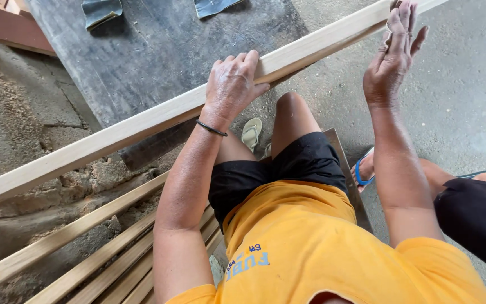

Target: The person sands a long wooden plank using a sanding block, moving it back and forth along the length of the wood. They flip the plank to sand different sides and edges, then place the finished piece on a stack of similar planks.

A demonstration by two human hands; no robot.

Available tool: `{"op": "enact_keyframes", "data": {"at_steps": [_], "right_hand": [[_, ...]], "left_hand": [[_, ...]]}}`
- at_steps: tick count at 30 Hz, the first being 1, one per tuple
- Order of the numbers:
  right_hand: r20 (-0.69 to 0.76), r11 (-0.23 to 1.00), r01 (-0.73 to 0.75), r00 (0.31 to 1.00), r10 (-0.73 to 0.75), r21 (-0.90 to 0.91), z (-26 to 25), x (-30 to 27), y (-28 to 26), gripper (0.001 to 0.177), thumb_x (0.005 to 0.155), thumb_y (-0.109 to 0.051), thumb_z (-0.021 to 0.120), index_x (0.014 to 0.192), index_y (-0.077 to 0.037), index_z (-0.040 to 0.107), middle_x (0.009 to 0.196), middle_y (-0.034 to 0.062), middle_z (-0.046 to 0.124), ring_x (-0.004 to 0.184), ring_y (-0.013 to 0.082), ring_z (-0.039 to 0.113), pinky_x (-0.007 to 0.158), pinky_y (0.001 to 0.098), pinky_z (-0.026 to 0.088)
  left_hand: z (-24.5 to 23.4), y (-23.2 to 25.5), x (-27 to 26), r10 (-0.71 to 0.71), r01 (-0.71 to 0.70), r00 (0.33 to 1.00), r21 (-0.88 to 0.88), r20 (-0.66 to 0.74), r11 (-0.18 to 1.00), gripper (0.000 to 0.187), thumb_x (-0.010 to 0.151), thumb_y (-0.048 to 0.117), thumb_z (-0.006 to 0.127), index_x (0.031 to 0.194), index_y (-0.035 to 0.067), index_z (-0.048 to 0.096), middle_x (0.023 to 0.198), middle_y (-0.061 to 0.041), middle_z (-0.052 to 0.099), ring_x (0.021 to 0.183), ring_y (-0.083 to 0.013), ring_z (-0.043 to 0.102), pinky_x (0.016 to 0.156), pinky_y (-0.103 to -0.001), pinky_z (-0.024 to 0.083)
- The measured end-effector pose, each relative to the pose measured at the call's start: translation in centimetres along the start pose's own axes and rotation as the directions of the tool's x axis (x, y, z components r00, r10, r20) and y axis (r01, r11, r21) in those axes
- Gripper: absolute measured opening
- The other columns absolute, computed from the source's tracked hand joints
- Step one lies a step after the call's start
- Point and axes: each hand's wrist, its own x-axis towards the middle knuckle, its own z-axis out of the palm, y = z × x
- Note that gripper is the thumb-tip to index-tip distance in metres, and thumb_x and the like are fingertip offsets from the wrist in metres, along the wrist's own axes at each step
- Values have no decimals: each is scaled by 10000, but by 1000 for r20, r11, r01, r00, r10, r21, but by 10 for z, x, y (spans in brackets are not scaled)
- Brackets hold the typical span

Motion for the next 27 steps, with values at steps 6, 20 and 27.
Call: {"op": "enact_keyframes", "data": {"at_steps": [6,20,27], "right_hand": [[77,755,216,940,-332,620,23,-47,-99,403,919,-152,336,1298,-134,199,1380,113,223,1301,304,222,1087,526,93],[301,861,3,936,-181,509,-2,-19,-98,443,829,1,267,1259,-86,329,1307,27,348,1290,135,211,1057,396,-146],[158,976,-32,985,67,-216,-39,50,30,393,947,25,345,1308,-46,209,1368,143,237,1264,251,136,1018,471,-6]], "left_hand": [[2,1,0,-7,6,999,-34,-32,999,484,618,483,702,779,120,426,675,-16,522,600,-242,516,544,-355,383],[-7,2,2,-6,15,995,-97,95,995,500,618,471,727,807,106,440,743,-37,557,673,-264,540,572,-389,400],[-10,0,1,3,-4,999,11,50,1000,490,646,497,690,761,111,410,670,-35,513,608,-261,515,535,-356,386]]}}
